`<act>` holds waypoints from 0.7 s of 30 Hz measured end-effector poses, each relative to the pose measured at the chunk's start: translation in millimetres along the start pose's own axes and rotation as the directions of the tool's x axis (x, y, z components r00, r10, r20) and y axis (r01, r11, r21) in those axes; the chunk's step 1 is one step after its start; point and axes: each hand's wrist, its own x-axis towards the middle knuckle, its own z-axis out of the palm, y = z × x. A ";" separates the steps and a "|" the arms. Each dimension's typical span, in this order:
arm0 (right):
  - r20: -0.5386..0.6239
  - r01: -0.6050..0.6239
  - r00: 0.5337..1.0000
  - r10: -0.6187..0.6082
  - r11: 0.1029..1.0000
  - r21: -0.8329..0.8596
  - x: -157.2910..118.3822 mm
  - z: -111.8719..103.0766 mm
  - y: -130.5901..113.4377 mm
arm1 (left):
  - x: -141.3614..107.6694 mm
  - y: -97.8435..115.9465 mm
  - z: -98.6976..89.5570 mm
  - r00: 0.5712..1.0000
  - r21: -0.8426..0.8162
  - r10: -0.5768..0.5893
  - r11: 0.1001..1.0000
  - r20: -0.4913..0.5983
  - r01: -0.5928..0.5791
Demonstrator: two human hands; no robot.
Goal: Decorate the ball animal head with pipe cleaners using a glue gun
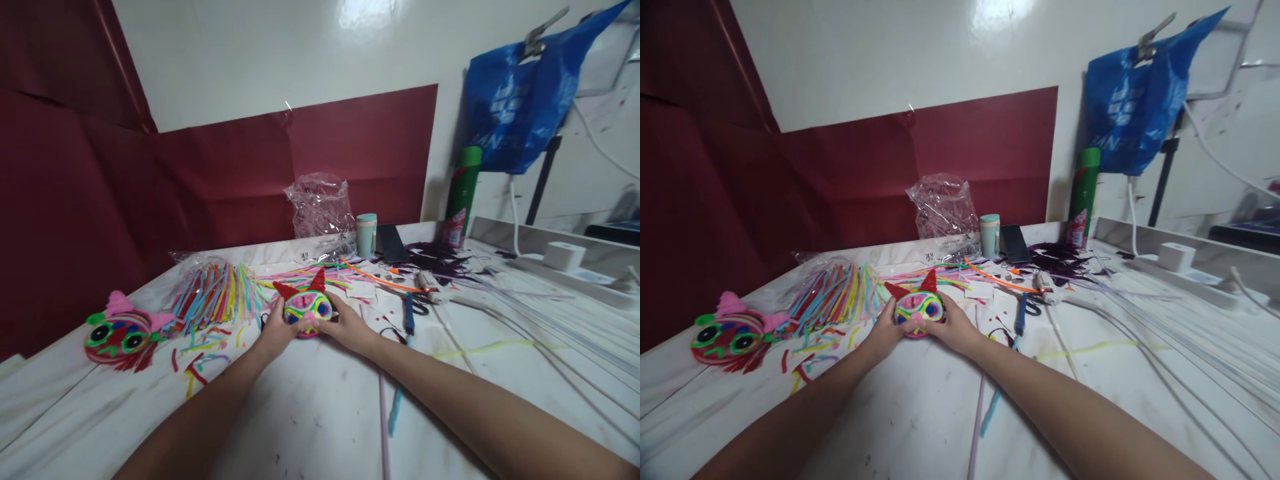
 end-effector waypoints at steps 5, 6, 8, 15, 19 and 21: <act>0.033 0.066 0.997 -0.064 0.997 -0.041 -1.5 -1.0 -1.2 | -0.5 -1.6 0.7 0.999 0.028 0.040 0.999 -0.028 -0.039; 0.033 0.073 0.997 -0.071 0.996 -0.046 -1.8 -1.3 -0.8 | -0.6 -2.7 0.7 0.999 0.013 0.043 0.999 -0.025 -0.043; 0.025 0.083 0.996 -0.082 0.995 -0.052 -2.0 -1.8 1.4 | -0.7 -4.7 0.7 0.999 -0.005 0.035 0.999 -0.023 -0.035; 0.100 -0.020 0.995 0.005 0.988 0.153 3.7 -2.9 17.8 | -2.2 -2.9 2.5 0.996 -0.008 0.043 0.999 -0.080 -0.044; 0.105 -0.058 0.994 0.036 0.974 0.221 4.9 -2.6 14.9 | -4.8 -4.3 3.6 0.993 0.038 0.067 0.997 -0.100 -0.063; 0.098 -0.061 0.994 0.039 0.970 0.236 4.4 -3.2 9.1 | -5.2 -6.1 4.0 0.992 0.067 0.058 0.996 -0.109 -0.051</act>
